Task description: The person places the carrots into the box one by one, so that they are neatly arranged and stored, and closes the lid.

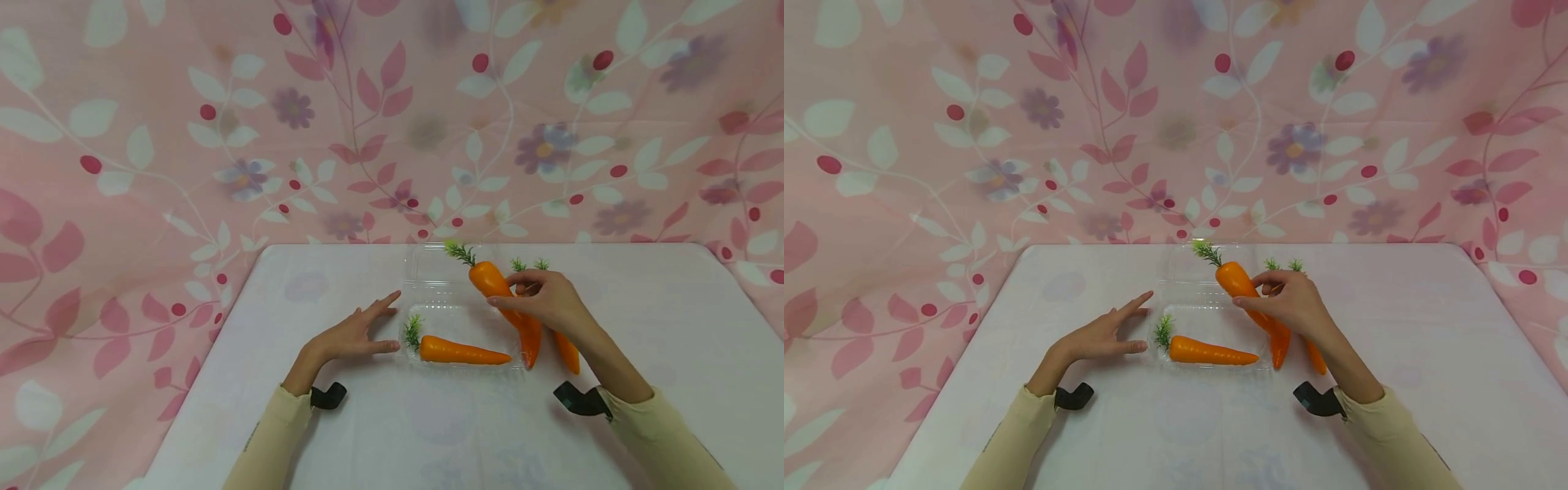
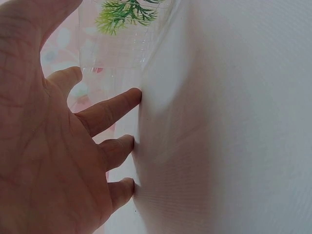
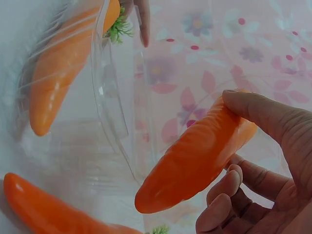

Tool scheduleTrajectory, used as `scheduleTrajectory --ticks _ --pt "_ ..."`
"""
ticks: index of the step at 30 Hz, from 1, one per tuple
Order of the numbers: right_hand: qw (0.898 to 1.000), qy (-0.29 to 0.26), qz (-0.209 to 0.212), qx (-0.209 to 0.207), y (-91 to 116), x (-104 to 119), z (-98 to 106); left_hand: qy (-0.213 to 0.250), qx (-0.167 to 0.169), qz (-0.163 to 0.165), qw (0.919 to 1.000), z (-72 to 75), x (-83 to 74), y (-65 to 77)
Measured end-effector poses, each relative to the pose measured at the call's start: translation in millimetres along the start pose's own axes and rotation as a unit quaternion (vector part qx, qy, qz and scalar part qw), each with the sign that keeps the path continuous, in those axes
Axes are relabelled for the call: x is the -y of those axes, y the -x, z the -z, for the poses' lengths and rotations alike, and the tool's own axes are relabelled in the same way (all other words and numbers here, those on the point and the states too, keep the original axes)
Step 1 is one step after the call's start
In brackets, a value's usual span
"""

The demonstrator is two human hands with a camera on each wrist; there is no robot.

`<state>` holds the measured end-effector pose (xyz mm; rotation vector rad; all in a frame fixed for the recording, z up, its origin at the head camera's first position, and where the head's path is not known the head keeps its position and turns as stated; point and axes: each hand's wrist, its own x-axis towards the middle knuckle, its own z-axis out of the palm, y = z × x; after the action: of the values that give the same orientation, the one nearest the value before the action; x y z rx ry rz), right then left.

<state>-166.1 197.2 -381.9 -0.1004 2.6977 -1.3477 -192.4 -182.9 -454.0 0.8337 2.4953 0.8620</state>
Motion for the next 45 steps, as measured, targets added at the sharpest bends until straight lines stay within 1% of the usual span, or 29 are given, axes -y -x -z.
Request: scheduleTrajectory --ticks 6,10,15,20,24,27,37,45 --pt "1.000 0.005 0.014 0.002 -4.0 2.8 -7.8 -0.003 -0.002 -0.003 1.0000 0.0 0.2 -0.8" --pt "1.000 0.000 0.024 0.003 -4.6 5.1 -13.0 -0.005 -0.002 0.001 1.0000 -0.1 1.0 -0.8" --pt "0.999 0.009 0.038 0.001 -5.3 8.9 -17.3 -0.008 -0.004 0.003 1.0000 -0.3 1.3 -1.5" --pt "0.999 0.014 0.029 0.004 -7.1 11.3 -23.0 -0.008 -0.004 0.004 1.0000 -0.8 0.6 -2.1" --pt "0.999 0.028 0.024 0.001 -7.7 11.2 -28.3 -0.008 -0.003 0.008 0.9999 -0.9 0.4 -2.2" --pt "0.999 0.038 0.028 -0.002 -7.9 10.5 -32.3 -0.008 -0.002 0.010 0.9999 -0.8 0.2 -2.1" --pt "0.999 0.036 0.040 0.004 -8.7 6.5 -46.7 -0.004 -0.003 0.008 1.0000 -1.9 0.6 -1.5" --pt "0.997 0.062 0.039 0.003 -5.4 5.1 -54.6 -0.010 -0.006 0.008 0.9999 -2.8 1.2 -1.5"
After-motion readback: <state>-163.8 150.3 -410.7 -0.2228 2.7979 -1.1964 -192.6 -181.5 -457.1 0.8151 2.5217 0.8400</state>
